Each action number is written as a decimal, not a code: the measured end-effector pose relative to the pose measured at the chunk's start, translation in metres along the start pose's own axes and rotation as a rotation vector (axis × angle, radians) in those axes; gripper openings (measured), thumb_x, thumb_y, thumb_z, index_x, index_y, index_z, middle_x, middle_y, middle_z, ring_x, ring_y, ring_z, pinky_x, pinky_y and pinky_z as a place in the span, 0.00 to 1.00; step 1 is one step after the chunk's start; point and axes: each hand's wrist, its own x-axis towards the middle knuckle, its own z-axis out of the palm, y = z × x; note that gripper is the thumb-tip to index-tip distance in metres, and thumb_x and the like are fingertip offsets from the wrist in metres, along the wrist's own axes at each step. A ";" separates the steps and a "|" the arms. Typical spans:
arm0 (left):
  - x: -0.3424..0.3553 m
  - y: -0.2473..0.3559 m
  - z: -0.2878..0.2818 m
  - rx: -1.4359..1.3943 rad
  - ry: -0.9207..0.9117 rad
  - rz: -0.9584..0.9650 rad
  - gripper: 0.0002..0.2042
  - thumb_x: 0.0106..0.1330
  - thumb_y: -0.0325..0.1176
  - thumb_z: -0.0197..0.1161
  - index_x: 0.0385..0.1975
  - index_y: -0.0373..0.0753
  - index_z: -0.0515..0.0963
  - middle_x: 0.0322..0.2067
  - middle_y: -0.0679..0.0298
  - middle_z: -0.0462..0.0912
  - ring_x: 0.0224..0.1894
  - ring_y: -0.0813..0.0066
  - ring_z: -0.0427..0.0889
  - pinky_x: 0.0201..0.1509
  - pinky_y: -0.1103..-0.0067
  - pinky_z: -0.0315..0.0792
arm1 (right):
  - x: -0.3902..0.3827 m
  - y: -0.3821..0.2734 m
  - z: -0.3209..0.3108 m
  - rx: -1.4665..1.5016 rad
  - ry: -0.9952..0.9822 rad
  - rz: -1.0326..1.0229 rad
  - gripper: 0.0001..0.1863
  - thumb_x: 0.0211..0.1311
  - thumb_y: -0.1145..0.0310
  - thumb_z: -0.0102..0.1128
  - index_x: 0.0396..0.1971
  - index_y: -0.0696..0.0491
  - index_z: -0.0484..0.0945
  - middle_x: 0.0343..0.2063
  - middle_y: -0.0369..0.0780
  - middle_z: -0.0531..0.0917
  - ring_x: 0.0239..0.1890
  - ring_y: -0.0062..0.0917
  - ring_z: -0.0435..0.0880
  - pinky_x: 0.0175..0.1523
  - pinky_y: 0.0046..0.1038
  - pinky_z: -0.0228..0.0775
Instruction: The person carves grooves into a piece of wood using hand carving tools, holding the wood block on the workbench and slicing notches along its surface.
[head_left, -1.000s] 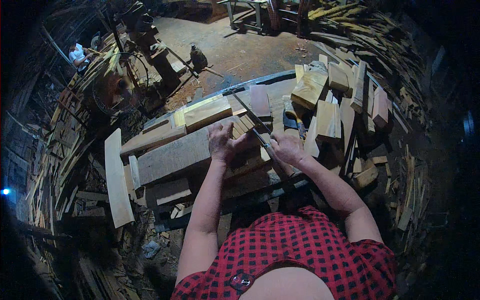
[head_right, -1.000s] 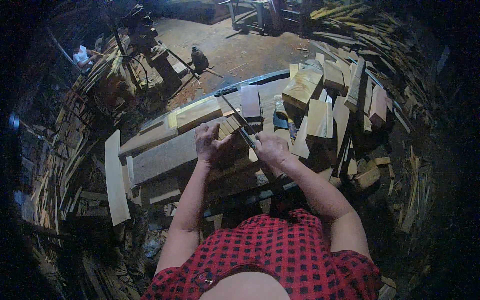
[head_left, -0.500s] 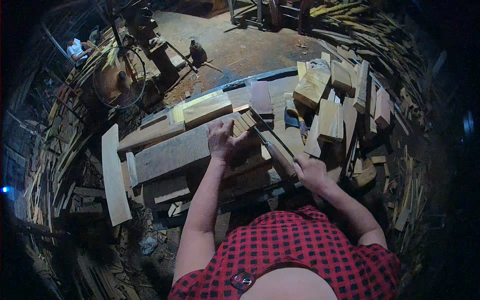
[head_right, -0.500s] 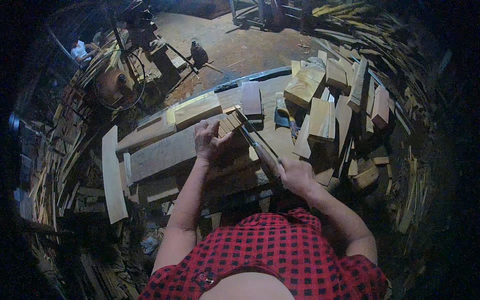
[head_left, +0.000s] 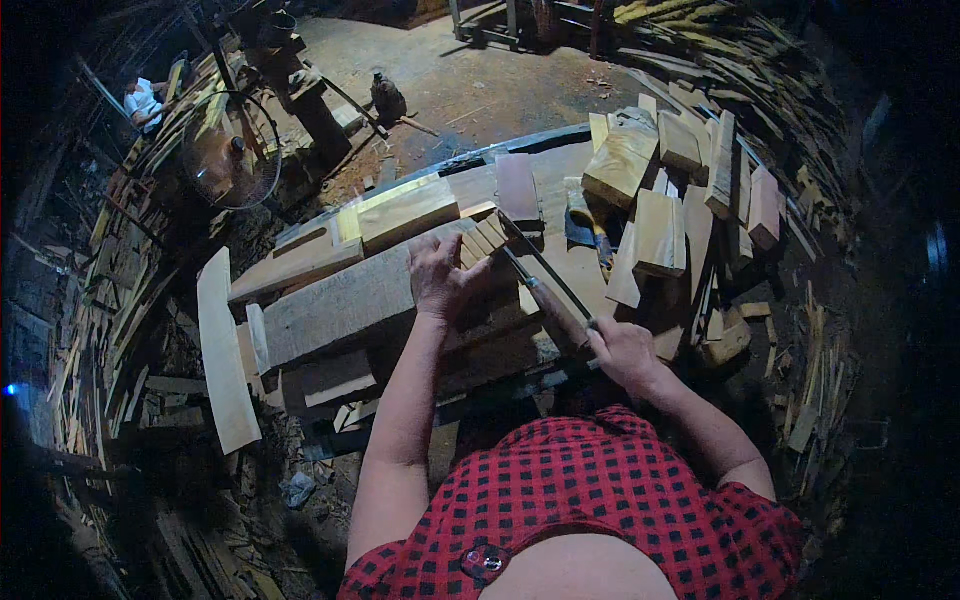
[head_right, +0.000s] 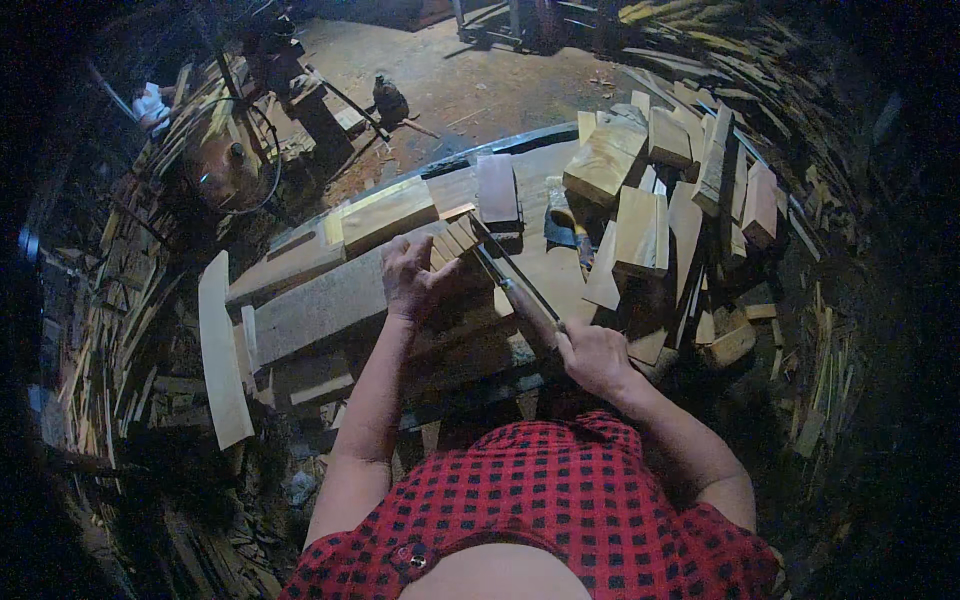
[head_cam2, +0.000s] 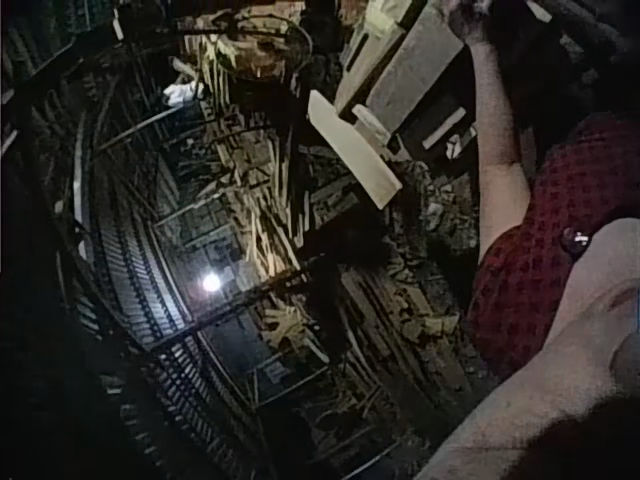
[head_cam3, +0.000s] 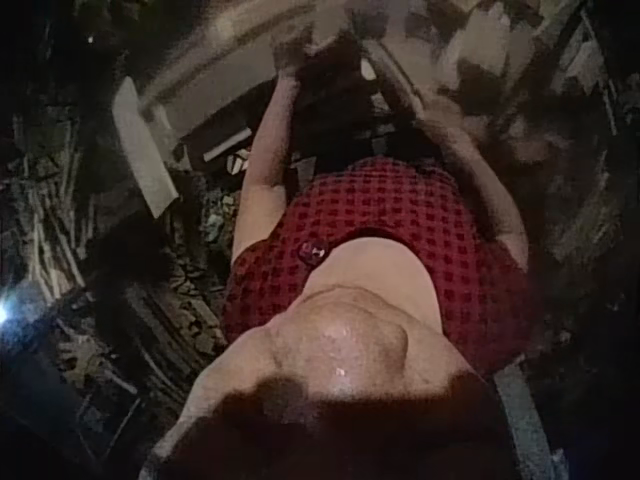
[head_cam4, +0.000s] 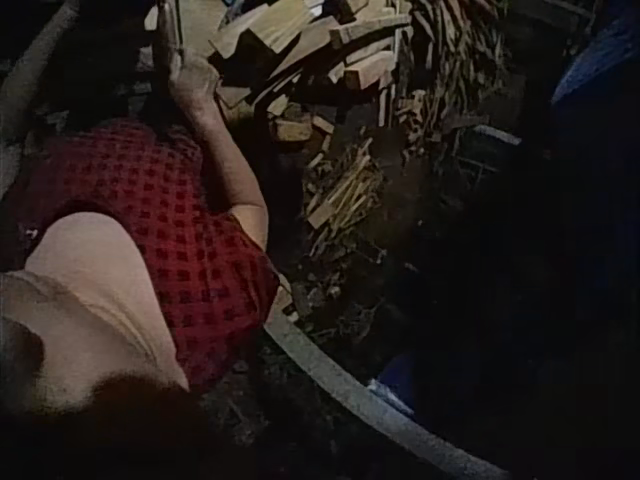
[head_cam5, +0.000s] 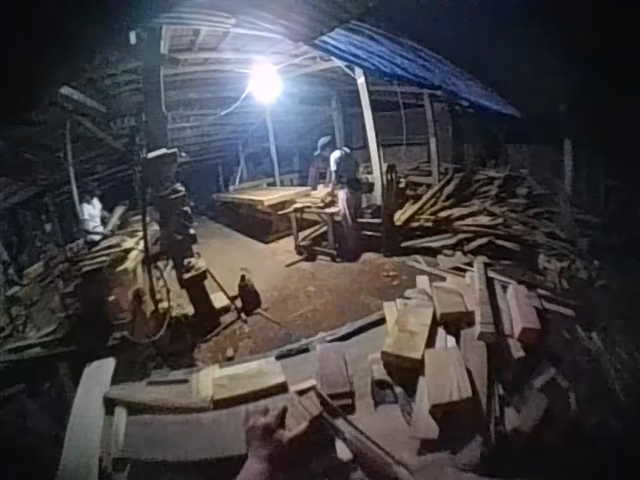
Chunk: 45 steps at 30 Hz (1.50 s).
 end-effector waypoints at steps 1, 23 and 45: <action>0.000 0.001 -0.001 -0.021 -0.028 -0.022 0.20 0.45 0.52 0.67 0.29 0.42 0.75 0.28 0.57 0.69 0.35 0.55 0.70 0.39 0.64 0.66 | -0.003 -0.001 -0.004 -0.009 0.005 -0.013 0.17 0.61 0.56 0.44 0.41 0.51 0.75 0.30 0.49 0.81 0.33 0.45 0.81 0.39 0.45 0.71; 0.000 -0.003 0.004 0.021 -0.040 0.011 0.24 0.45 0.54 0.68 0.37 0.44 0.75 0.30 0.56 0.72 0.38 0.53 0.72 0.41 0.62 0.69 | 0.044 -0.028 -0.015 -0.076 -0.006 -0.107 0.14 0.61 0.62 0.43 0.40 0.50 0.75 0.32 0.46 0.81 0.34 0.43 0.81 0.39 0.43 0.73; 0.000 0.000 0.009 0.006 -0.041 0.002 0.25 0.44 0.53 0.68 0.36 0.41 0.77 0.30 0.57 0.70 0.39 0.56 0.70 0.41 0.65 0.68 | 0.121 -0.039 0.013 0.091 0.090 -0.054 0.17 0.61 0.58 0.43 0.40 0.52 0.76 0.32 0.51 0.81 0.39 0.44 0.80 0.43 0.45 0.71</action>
